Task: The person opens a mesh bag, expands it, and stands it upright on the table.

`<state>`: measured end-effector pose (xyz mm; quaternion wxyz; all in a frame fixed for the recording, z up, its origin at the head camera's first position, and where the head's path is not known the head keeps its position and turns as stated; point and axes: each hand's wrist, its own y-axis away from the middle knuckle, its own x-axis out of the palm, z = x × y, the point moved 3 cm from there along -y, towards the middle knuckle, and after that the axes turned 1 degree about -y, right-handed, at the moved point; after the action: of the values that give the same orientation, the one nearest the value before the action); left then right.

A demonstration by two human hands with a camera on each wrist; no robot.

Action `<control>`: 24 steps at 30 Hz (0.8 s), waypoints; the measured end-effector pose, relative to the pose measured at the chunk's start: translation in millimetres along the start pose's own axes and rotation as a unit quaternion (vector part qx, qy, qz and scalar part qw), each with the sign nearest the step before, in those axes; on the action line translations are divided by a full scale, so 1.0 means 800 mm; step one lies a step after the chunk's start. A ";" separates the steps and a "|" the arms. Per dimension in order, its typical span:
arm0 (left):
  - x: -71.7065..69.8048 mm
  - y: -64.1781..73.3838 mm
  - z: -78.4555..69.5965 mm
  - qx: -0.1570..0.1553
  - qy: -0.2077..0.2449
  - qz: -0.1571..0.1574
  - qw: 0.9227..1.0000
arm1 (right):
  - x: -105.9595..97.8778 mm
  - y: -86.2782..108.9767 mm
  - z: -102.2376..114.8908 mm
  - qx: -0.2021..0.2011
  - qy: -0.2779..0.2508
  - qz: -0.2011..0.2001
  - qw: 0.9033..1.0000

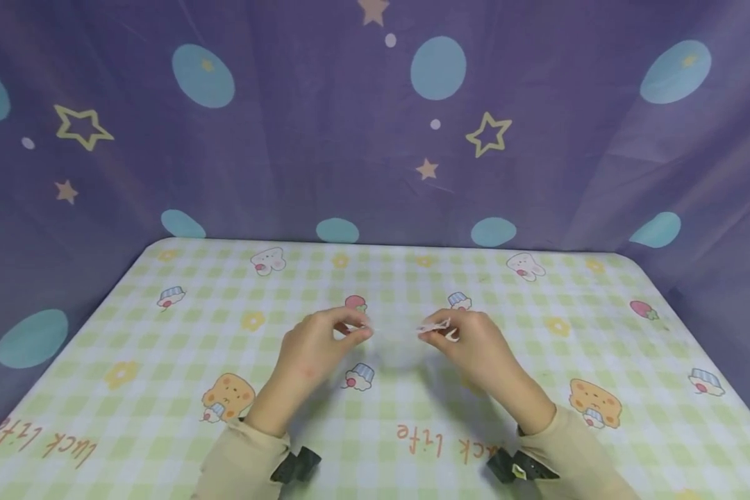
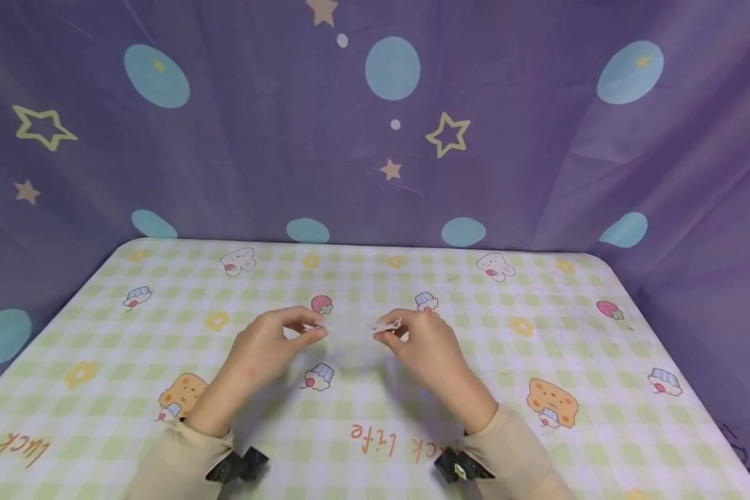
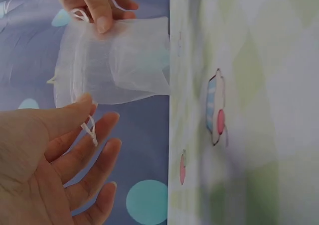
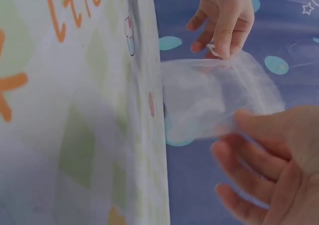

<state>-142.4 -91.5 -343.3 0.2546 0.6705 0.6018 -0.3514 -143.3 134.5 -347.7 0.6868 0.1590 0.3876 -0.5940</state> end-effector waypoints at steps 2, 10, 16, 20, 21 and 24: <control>0.005 0.001 0.000 0.004 -0.006 0.004 1.000 | 0.002 0.001 -0.003 0.017 0.023 0.018 0.999; 0.018 0.003 -0.002 0.023 -0.036 0.022 0.999 | 0.005 0.004 -0.006 0.027 0.093 0.066 0.993; 0.017 0.004 -0.003 0.018 -0.031 0.031 0.999 | 0.001 0.005 -0.003 0.023 0.094 0.067 0.993; 0.017 0.004 -0.005 0.025 -0.029 0.031 0.999 | -0.001 0.005 -0.002 0.025 0.093 0.069 0.993; 0.017 0.004 -0.006 0.026 -0.029 0.032 0.999 | -0.002 0.005 -0.002 0.024 0.093 0.069 0.993; 0.017 0.005 -0.007 0.027 -0.034 0.033 0.999 | -0.005 0.006 -0.002 0.018 0.094 0.066 0.993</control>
<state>-136.9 -78.8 -350.6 0.2680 0.6847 0.5605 -0.3812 -139.2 139.6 -346.8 0.6819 0.2516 0.4283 -0.5369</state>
